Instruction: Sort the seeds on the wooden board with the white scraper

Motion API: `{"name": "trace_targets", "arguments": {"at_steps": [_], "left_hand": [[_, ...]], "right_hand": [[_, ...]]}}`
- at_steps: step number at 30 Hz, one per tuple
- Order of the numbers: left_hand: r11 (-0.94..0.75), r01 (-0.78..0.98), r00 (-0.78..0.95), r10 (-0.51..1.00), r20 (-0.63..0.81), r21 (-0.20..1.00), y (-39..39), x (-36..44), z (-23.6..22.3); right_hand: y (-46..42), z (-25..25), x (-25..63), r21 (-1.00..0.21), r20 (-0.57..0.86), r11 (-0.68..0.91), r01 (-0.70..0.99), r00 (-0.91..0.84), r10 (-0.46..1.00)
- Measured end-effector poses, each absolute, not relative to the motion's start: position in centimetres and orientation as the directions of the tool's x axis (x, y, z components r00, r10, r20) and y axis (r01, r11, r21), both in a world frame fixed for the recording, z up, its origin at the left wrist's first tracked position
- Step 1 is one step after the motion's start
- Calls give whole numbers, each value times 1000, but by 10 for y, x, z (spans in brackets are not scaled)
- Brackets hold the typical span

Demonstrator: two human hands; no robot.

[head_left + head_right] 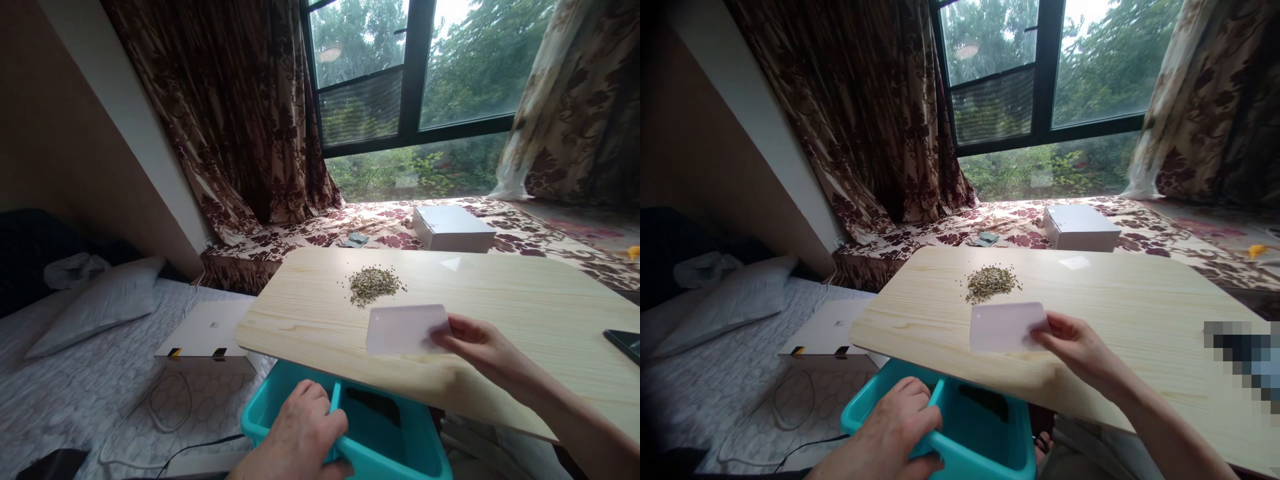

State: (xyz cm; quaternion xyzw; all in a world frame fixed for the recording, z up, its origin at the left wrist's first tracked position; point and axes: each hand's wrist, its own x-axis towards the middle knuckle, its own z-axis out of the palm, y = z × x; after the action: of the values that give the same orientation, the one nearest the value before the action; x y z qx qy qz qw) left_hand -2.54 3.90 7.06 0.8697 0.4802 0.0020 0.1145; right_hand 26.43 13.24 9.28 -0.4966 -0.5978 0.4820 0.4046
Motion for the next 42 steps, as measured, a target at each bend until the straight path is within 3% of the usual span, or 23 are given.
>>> {"name": "trace_targets", "arguments": {"at_steps": [4, 13, 20, 29, 37, 42], "left_hand": [[-535, 820, 560, 823, -95, 203, 42, -26, 66], [-675, 735, 678, 730, -86, 65, 46, -26, 47], [-777, 622, 783, 620, 55, -96, 45, -6, 27], [-778, 600, 799, 572, 183, -189, 45, 13, 27], [-781, 594, 797, 540, 272, -190, 44, 9, 36], [-783, 581, 805, 512, 300, -223, 48, 8, 26]], "right_hand": [[154, 85, 265, -975, 117, 106, 196, 42, 992], [175, 69, 259, -977, 113, 89, 194, 119, 986], [179, 56, 258, -973, 124, 107, 204, 73, 990], [174, 43, 250, -960, 151, 146, 238, 6, 988], [151, 50, 234, -959, 148, 129, 254, 59, 987], [135, 53, 228, -955, 88, 91, 283, -24, 996]]}}
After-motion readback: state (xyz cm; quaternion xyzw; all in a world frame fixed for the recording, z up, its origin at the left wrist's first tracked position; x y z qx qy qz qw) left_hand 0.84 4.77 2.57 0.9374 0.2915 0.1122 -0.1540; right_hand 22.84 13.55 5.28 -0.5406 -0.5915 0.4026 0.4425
